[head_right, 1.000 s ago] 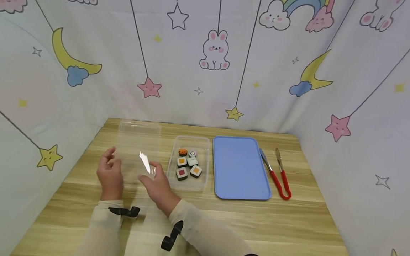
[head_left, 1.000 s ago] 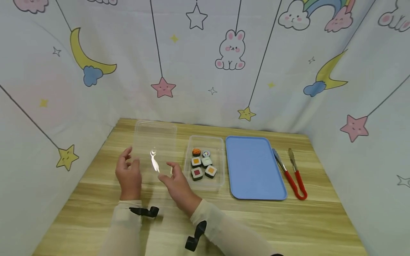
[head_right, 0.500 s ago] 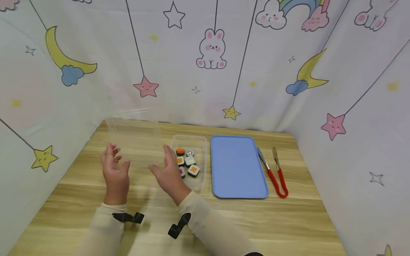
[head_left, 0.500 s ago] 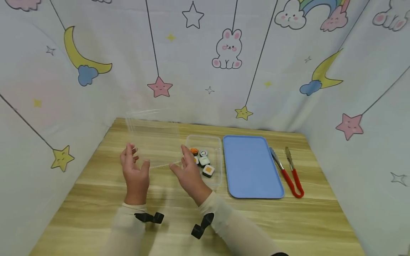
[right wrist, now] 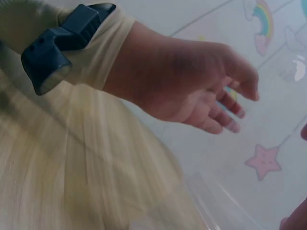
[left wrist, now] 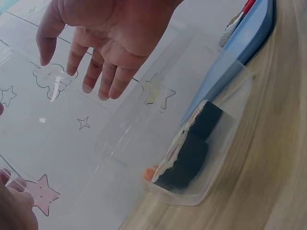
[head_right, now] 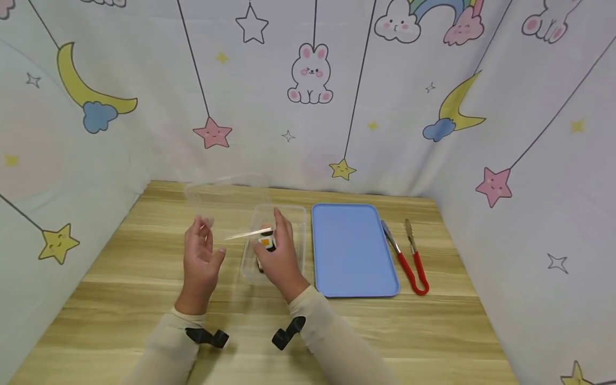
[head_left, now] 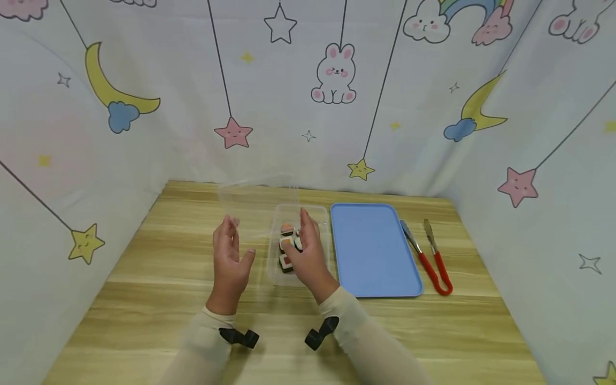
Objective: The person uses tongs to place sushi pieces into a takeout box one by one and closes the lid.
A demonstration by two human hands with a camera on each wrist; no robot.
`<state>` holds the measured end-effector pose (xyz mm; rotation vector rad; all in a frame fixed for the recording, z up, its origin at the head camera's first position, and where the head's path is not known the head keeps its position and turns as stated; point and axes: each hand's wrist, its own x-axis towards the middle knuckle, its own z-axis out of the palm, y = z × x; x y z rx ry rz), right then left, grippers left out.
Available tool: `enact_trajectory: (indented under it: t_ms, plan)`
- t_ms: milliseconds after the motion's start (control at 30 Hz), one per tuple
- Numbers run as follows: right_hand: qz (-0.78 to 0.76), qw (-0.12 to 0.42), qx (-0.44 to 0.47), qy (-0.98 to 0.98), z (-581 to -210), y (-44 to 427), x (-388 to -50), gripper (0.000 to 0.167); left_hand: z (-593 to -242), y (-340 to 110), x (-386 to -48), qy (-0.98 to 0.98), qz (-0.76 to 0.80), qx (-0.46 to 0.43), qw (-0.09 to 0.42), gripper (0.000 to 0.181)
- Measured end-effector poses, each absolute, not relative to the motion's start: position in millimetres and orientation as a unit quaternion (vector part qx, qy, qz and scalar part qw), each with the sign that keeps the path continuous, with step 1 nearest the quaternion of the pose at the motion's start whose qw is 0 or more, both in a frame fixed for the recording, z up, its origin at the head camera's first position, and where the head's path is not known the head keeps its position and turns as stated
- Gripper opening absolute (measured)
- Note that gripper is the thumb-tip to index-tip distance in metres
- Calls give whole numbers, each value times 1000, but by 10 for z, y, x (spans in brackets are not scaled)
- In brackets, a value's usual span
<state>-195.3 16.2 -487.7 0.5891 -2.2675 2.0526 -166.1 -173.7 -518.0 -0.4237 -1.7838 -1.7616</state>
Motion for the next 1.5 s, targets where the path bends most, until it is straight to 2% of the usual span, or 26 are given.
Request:
enact_trajectory:
  t_ms: [100,267,467,600,767,1033,1233,1500]
  plan:
    - [668,27,185,-720,-4888,245,-1978,81,-5190,-1686,-1651,-672,-672,-162,265,89]
    - [708,20,174,-685,-4883,351,-2008,76,-5182,-1629,-1641,-670,-689,-164,225,89]
    - [703,12,170,-691,-4951,478,-2039,59,-5214,-1603,-1694,-632,-726,-188,197,73]
    - [698,12,182,-693,-4975,544,-2049,59,-5244,-1604,-1738,-626,-735,-184,183,68]
    - [757,-5,173,-630,-4970,588,-2076,61,-5252,-1587,-1795,-609,-750,-192,171,76]
    - [792,3,170,-587,-4917,610,-2071,59,-5276,-1471,-1867,-583,-765,-234,139,82]
    - [793,-8,169,-585,-4945,650,-2076,54,-5301,-1418,-1916,-541,-804,-220,106,73]
    - [732,-16,151,-665,-5028,766,-2104,55,-5399,-1482,-2050,-553,-797,-231,80,78]
